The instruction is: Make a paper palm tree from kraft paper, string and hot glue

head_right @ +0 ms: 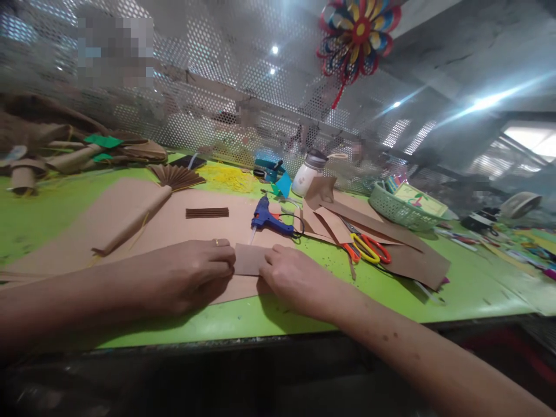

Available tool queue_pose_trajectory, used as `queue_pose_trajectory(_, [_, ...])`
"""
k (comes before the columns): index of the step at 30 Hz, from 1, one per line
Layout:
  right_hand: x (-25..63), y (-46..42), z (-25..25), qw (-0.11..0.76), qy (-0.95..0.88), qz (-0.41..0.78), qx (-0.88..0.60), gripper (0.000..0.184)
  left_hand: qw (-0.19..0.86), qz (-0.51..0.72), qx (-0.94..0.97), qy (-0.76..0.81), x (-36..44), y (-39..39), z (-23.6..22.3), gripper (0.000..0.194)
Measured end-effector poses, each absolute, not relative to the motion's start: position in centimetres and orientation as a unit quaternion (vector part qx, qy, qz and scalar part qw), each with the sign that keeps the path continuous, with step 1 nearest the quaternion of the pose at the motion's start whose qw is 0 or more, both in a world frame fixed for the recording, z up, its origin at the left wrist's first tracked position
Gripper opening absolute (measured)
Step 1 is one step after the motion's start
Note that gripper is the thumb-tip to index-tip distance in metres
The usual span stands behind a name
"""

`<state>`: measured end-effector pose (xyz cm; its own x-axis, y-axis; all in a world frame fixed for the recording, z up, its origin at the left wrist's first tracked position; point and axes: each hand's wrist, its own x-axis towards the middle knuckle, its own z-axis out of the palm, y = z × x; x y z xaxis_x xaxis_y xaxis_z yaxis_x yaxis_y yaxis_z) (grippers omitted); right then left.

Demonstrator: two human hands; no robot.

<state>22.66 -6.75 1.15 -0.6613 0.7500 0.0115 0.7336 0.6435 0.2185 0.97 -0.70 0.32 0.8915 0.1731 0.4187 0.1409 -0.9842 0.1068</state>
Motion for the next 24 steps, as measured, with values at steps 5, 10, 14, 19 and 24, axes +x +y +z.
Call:
queue_pose_trajectory(5, [22.5,-6.5,1.0,0.053,0.908,0.116,0.399,0.015,-0.024,0.159,0.978,0.135,2.8,-0.3,0.4,0.018])
queue_pose_trajectory(10, [23.1,-5.8,1.3,-0.022,0.901,0.035,0.433,0.016,-0.013,0.199,0.964,0.176,3.9,0.2,-0.7,0.013])
queue_pose_trajectory(14, [23.4,-5.5,3.4,-0.121,0.888,-0.101,0.431,0.019,0.108,0.171,0.956,0.211,3.3,0.6,1.4,0.019])
queue_pose_trajectory(19, [24.7,-4.2,5.3,-0.156,0.808,-0.377,0.424,0.015,0.361,0.112,0.887,0.266,2.6,0.8,4.9,0.015])
queue_pose_trajectory(24, [25.5,-2.2,3.2,-0.128,0.76,-0.481,0.418,0.023,0.446,0.062,0.848,0.279,2.9,1.7,3.0,0.014])
